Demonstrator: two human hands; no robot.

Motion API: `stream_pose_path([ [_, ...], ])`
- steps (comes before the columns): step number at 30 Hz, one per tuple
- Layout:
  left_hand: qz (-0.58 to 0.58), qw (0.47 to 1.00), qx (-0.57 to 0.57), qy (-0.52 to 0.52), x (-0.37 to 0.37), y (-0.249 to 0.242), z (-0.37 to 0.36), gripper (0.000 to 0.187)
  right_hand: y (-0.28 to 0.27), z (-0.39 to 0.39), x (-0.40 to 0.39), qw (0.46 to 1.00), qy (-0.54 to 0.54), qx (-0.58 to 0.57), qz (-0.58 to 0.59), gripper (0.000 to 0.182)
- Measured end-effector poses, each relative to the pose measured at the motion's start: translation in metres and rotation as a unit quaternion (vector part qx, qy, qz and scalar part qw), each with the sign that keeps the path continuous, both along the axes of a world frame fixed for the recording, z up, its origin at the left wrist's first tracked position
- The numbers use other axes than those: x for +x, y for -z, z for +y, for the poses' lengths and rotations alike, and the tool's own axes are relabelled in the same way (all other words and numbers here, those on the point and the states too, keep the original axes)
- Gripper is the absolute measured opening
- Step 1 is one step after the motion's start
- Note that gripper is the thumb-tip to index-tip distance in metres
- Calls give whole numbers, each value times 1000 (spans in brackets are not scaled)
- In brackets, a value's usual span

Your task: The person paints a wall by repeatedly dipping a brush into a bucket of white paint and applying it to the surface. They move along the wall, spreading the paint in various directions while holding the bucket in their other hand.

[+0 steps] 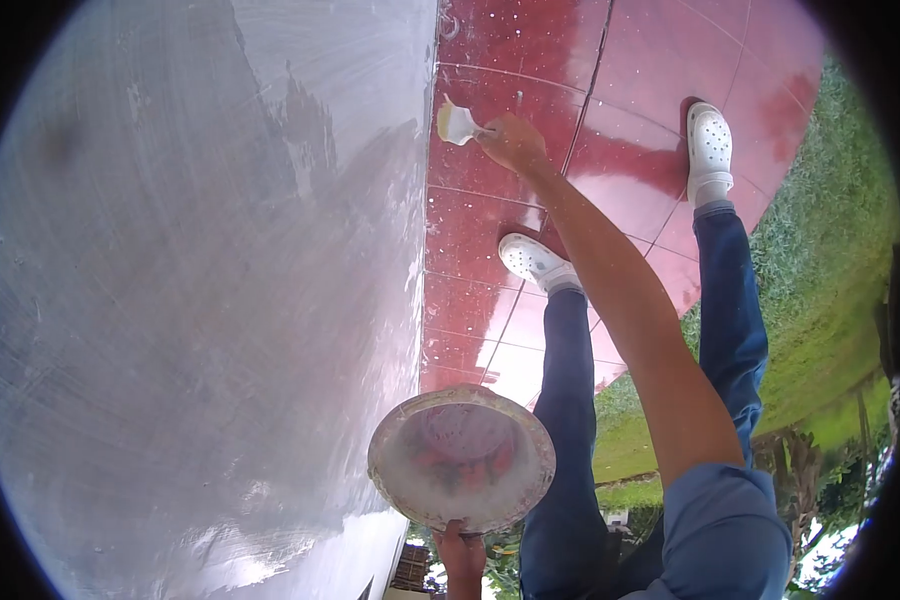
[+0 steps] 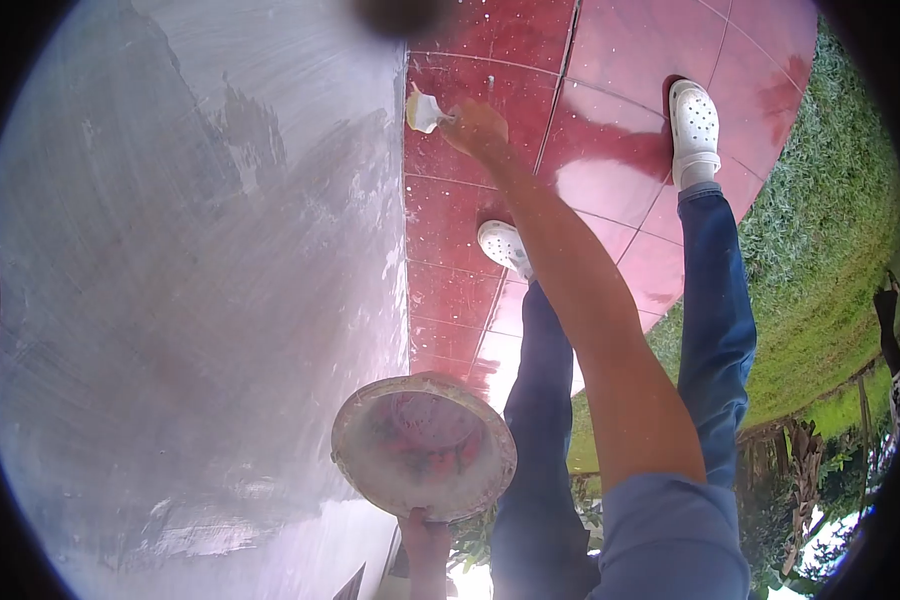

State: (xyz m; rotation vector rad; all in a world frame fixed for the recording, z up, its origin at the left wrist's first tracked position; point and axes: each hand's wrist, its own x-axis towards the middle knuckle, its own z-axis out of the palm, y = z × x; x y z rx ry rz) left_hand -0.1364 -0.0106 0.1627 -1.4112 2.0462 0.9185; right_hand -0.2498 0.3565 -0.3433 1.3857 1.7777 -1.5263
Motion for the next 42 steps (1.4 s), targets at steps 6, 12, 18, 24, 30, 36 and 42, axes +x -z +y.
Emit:
stream_pose_path([
  [6,26,998,-4,-53,-5,11,20,59,-240,15,-2,962,99,-70,246,20],
  [12,35,999,0,-7,-6,8,24,56,-243,-6,-6,801,180,-198,536,18],
  [18,44,999,26,-15,-6,12,44,61,32,-13,6,966,173,-114,153,28],
  [24,-5,999,21,31,-2,8,24,70,-130,28,-23,987,11,78,143,24],
  [30,18,999,28,-12,-9,2,47,59,-324,22,19,871,83,-100,474,14],
  [36,30,1000,-1,-3,-6,6,48,59,-108,-15,-28,856,180,-307,374,24],
  [42,-6,1000,5,6,-6,7,41,71,-7,19,13,996,41,-9,79,34],
])
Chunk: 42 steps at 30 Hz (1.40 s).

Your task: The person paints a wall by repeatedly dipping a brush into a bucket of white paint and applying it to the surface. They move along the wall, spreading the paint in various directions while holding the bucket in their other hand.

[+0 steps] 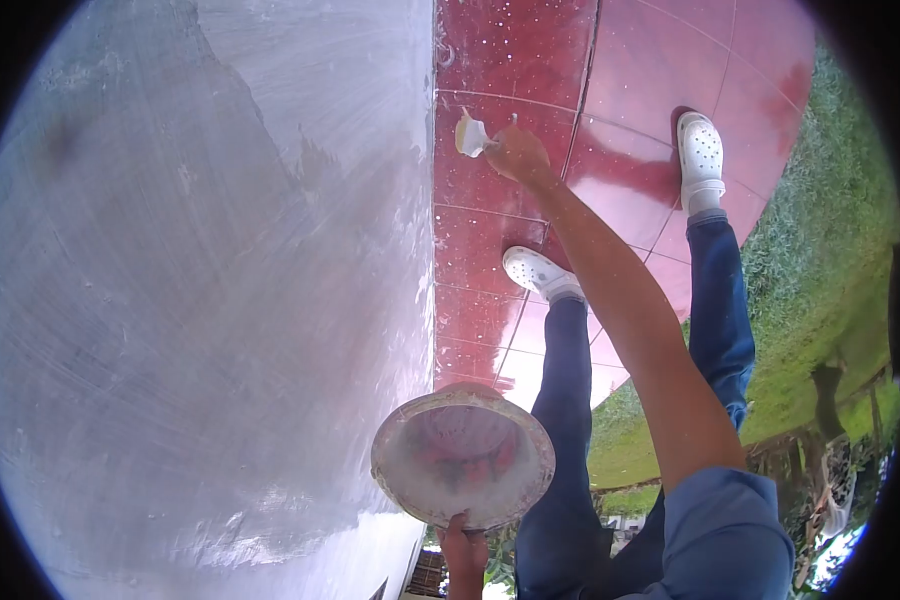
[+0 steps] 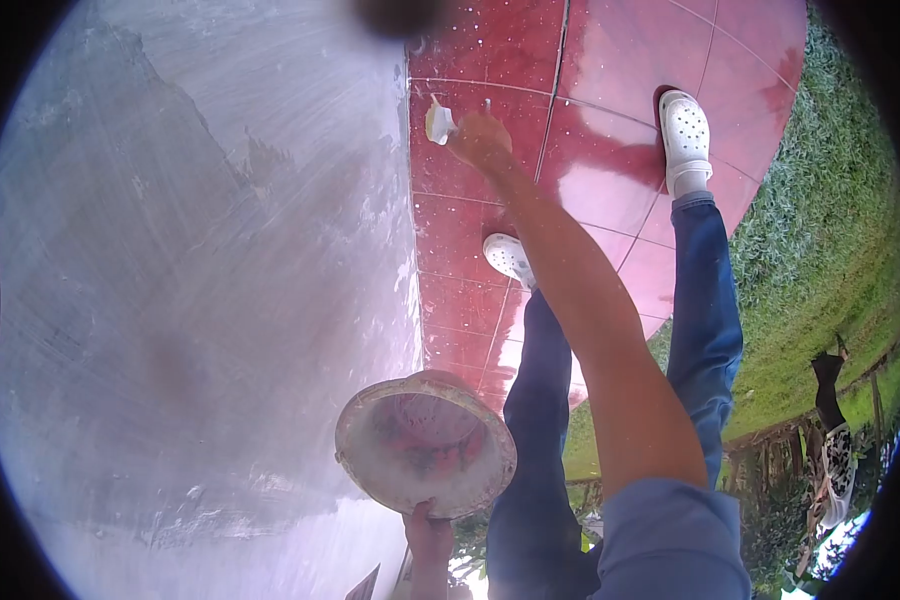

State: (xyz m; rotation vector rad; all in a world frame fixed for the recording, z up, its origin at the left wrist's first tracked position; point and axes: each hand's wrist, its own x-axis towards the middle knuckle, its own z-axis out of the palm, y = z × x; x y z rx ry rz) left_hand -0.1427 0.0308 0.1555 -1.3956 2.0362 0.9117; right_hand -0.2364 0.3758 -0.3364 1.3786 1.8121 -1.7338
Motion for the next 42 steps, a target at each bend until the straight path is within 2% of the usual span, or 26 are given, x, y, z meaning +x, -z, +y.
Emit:
stream_pose_path([
  [1,2,1000,3,-5,0,1,1,72,-11,9,-7,998,-49,39,-10,35],
  [2,4,1000,3,-11,0,0,4,72,-48,15,-19,995,-36,63,65,32],
  [3,6,1000,6,-13,0,1,8,72,-101,16,-33,986,-25,86,140,28],
  [4,15,1000,12,-13,0,3,12,68,-159,14,-40,990,4,81,116,21],
  [5,20,1000,15,-12,-1,-1,14,64,-213,20,-34,985,24,73,157,16],
  [7,18,999,27,-10,-3,-5,19,65,-288,30,-14,970,42,-70,228,16],
  [8,21,999,40,-10,-4,-2,23,65,-302,32,-4,949,35,-112,293,19],
  [9,20,999,39,-10,-4,-3,23,65,-304,29,-3,949,35,-113,292,19],
  [11,12,1000,2,-19,-5,-4,22,63,-302,20,-5,794,129,-167,570,24],
  [13,20,1000,-7,-20,-3,-7,14,62,-261,17,-26,828,122,-214,504,27],
  [14,26,999,-12,-21,-1,-7,12,60,-216,7,-41,867,129,-217,429,26],
  [15,29,999,-11,-21,-2,-7,16,60,-159,-6,-51,874,141,-271,377,24],
  [18,26,999,36,-17,-6,-3,21,60,-45,-3,-39,907,194,-304,221,27],
  [20,3,999,36,-9,-1,-7,6,72,-11,6,-21,928,189,-252,199,26],
  [21,-2,999,37,-9,-2,-8,7,72,-8,18,-16,985,92,-104,105,27],
  [22,-4,999,41,-6,-2,-6,9,72,-11,32,-13,999,-12,50,9,28],
  [24,-3,999,47,-7,-3,-4,19,71,-54,42,-25,996,14,34,80,27],
  [26,-2,997,61,-48,-4,-2,30,70,-135,43,-42,976,-62,143,151,31],
  [28,-7,996,62,-58,-6,-5,30,70,-235,53,-33,981,-11,38,190,26],
  [30,-10,995,65,-72,-6,-4,32,70,-283,52,-14,947,10,-69,315,20],
  [33,-11,997,48,-51,-10,-8,36,66,-302,39,-18,825,73,-107,550,25],
  [36,-17,999,34,-22,-10,-10,30,70,-240,20,-58,836,106,-182,508,24],
  [38,0,999,22,-24,-5,-9,30,69,-138,9,-68,894,96,-252,359,21],
  [40,10,999,38,-23,-4,-10,32,68,-34,-7,-51,895,202,-273,288,22],
  [41,13,998,50,-22,-5,-10,32,68,-18,3,-34,931,201,-226,204,24],
  [42,12,998,51,-21,-4,-10,30,68,-15,18,-24,984,105,-116,83,26],
])
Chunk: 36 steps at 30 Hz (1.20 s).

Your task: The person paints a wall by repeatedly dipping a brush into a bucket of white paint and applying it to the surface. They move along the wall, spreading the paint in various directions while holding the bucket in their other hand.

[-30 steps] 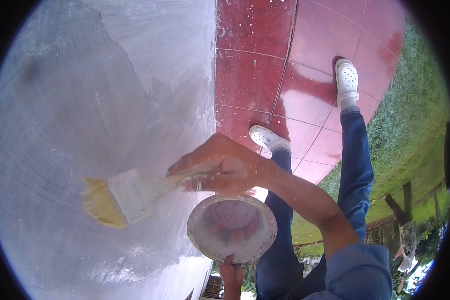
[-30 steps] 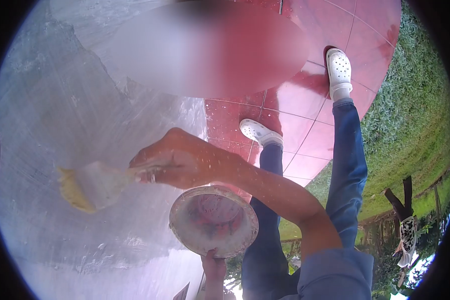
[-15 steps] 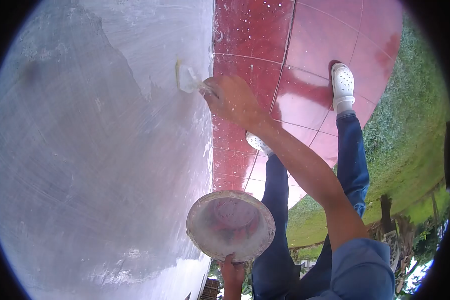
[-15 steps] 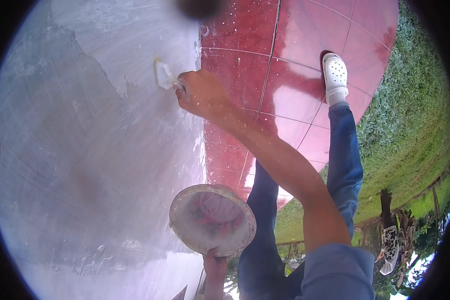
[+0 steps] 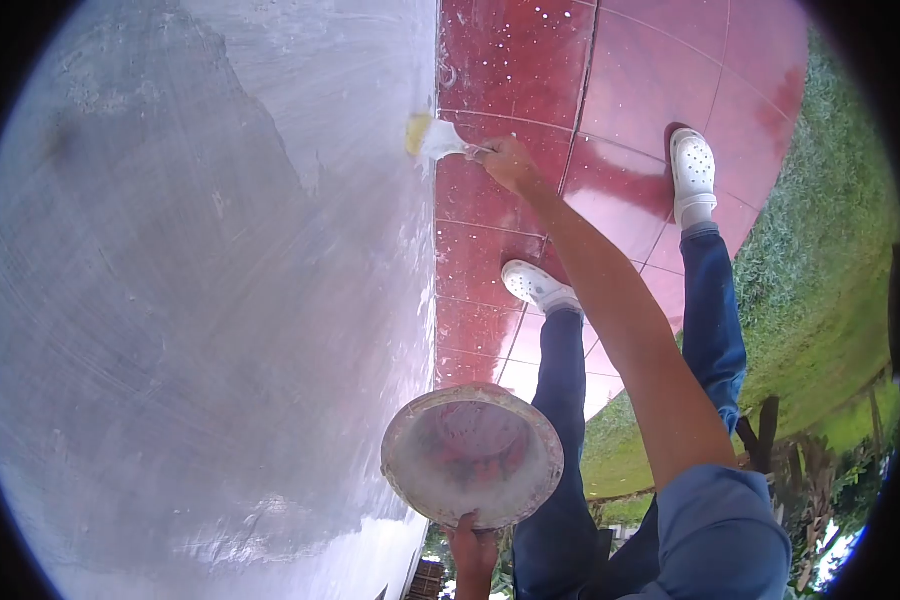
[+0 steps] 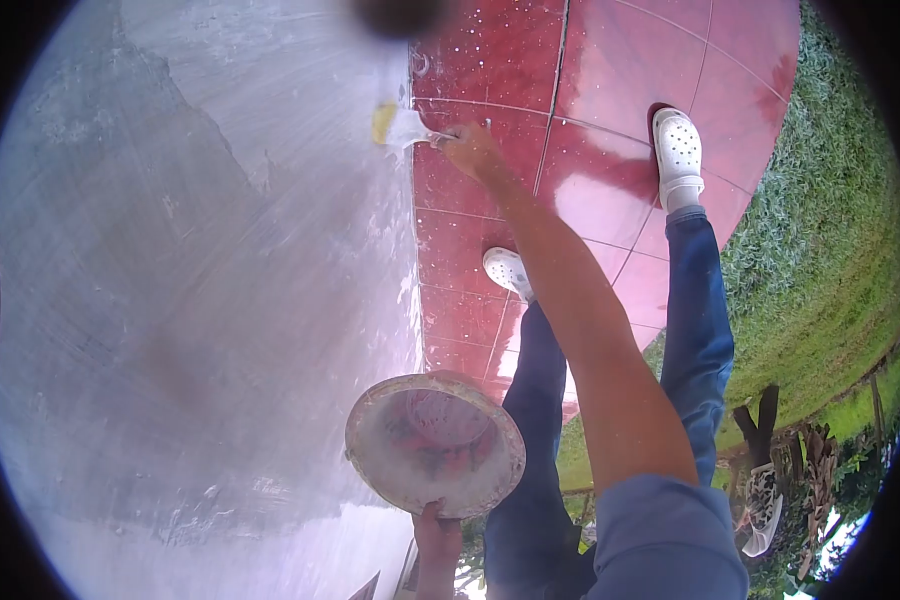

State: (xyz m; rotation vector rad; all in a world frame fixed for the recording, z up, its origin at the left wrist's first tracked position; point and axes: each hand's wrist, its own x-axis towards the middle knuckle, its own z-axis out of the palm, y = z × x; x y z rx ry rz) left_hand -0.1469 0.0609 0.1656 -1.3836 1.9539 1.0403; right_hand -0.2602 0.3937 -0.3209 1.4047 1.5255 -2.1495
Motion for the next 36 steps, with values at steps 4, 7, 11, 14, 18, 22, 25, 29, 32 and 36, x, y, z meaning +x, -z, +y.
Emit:
stream_pose_path([
  [4,-39,996,-30,72,6,-2,-21,67,-39,25,-11,978,-100,180,-37,33],
  [7,-30,996,-44,78,2,3,-8,68,-192,32,-26,973,-78,213,39,24],
  [11,-2,1000,-21,6,-1,0,-2,71,-289,11,10,944,11,23,330,20],
  [14,3,999,-9,32,3,-2,-9,71,-269,-5,-11,912,61,-48,403,23],
  [18,-1,999,-30,44,7,-7,-3,72,-95,-36,-43,968,107,-204,105,22],
  [22,11,1000,-23,-5,5,-13,9,68,-24,-44,-11,993,2,25,-118,30],
  [25,5,1000,-25,-6,5,-14,7,67,-69,-32,-24,975,-103,175,-92,34],
  [29,-55,990,-57,117,16,-16,-13,65,-274,-28,-31,985,-26,160,66,22],
  [32,-16,999,-25,-45,12,-15,1,64,-342,-25,0,989,1,9,148,18],
  [36,0,998,-23,-52,17,-20,-10,64,-317,-49,-13,899,67,-150,406,22],
])
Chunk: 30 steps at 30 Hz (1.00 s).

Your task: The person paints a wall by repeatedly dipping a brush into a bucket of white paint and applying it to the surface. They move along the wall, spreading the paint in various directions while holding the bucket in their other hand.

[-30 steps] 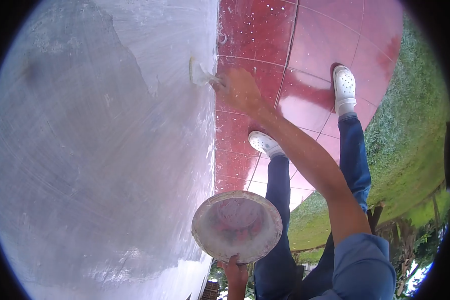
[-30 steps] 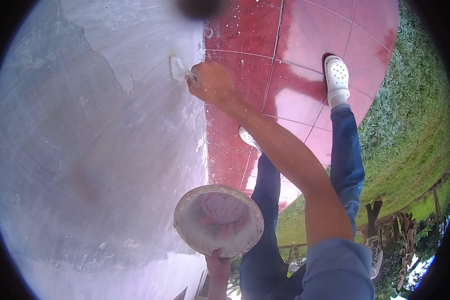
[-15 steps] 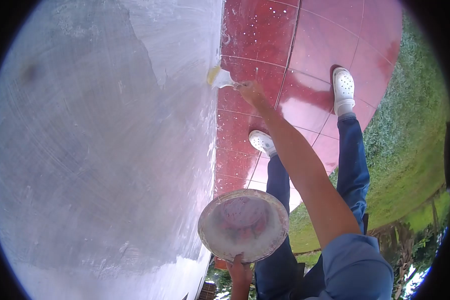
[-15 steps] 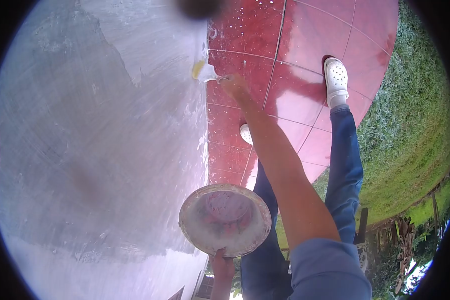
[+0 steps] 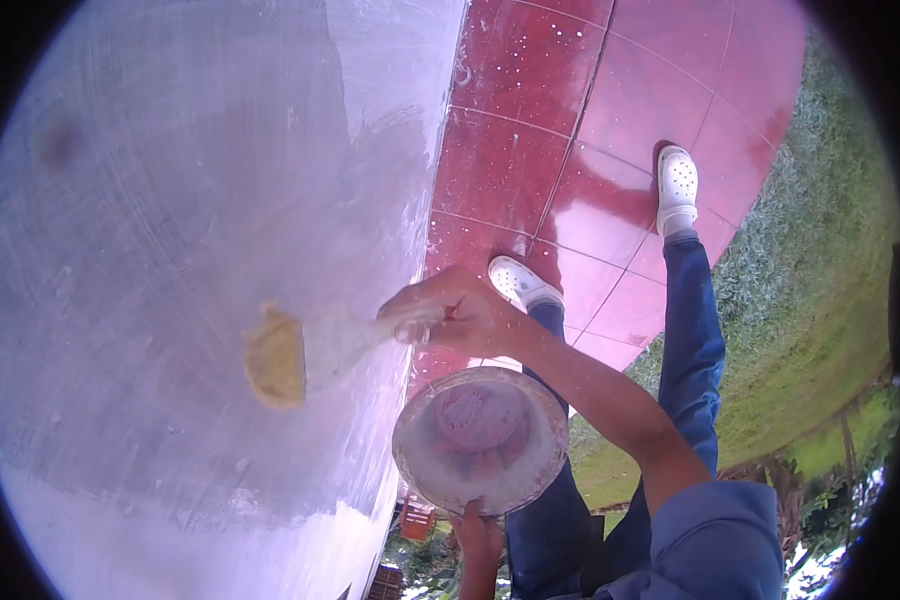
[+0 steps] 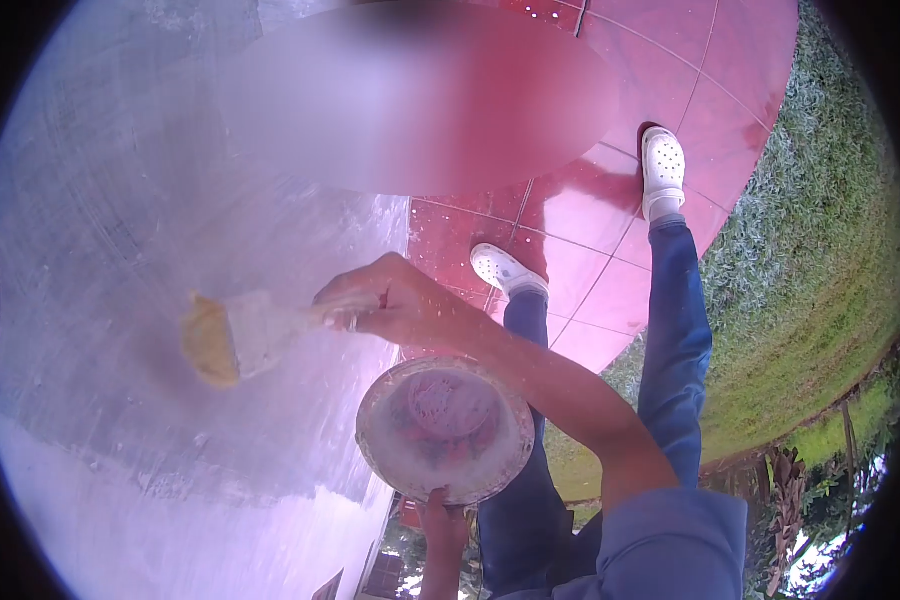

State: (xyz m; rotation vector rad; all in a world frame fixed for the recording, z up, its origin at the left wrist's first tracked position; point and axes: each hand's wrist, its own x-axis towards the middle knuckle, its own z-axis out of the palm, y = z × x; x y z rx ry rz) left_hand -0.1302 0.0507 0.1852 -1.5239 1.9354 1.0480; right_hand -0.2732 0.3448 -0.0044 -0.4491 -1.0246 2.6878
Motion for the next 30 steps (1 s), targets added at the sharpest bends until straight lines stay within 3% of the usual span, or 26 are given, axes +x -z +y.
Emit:
stream_pose_path([
  [2,5,1000,-13,15,-2,-5,7,64,88,-14,-23,982,-36,68,-171,22],
  [4,17,1000,10,10,2,-10,-6,64,228,-39,-20,968,-18,-84,-234,24],
  [5,28,999,30,6,2,-8,-12,64,267,-26,-4,952,-38,8,-303,27],
  [7,23,999,23,11,5,-15,-21,64,285,5,6,835,-99,184,-510,30],
  [10,28,999,26,6,10,-16,-20,65,223,60,-18,808,-125,295,-494,32],
  [13,34,998,47,-14,14,-15,-20,66,88,93,-53,828,-54,347,-438,33],
  [15,27,998,59,-25,20,-23,-25,66,5,91,-33,826,-20,375,-421,34],
  [17,45,993,99,-40,25,-22,-25,67,-40,100,-11,945,23,165,-281,28],
  [18,49,992,109,-43,27,-24,-24,67,-40,102,-6,944,24,175,-277,28],
  [20,53,991,116,-42,28,-30,-23,67,-5,90,1,989,54,-23,-136,23],
  [22,52,990,126,-30,31,-34,-37,67,60,69,-23,980,63,-6,-190,22],
  [24,81,989,122,-29,41,-31,-44,69,130,62,-15,973,-53,-69,-213,25],
  [25,61,987,134,71,49,-30,-55,71,177,52,-15,934,-69,106,-334,31],
  [26,49,974,141,169,57,-29,-67,72,217,40,-13,850,-81,270,-444,37],
  [28,118,985,121,-26,54,-50,-37,74,111,51,-8,727,-115,226,-638,43],
  [29,118,982,142,-41,60,-51,-48,75,227,10,4,709,-112,427,-550,29],
  [30,118,981,150,-42,63,-49,-59,75,175,12,12,835,-101,180,-510,32],
])
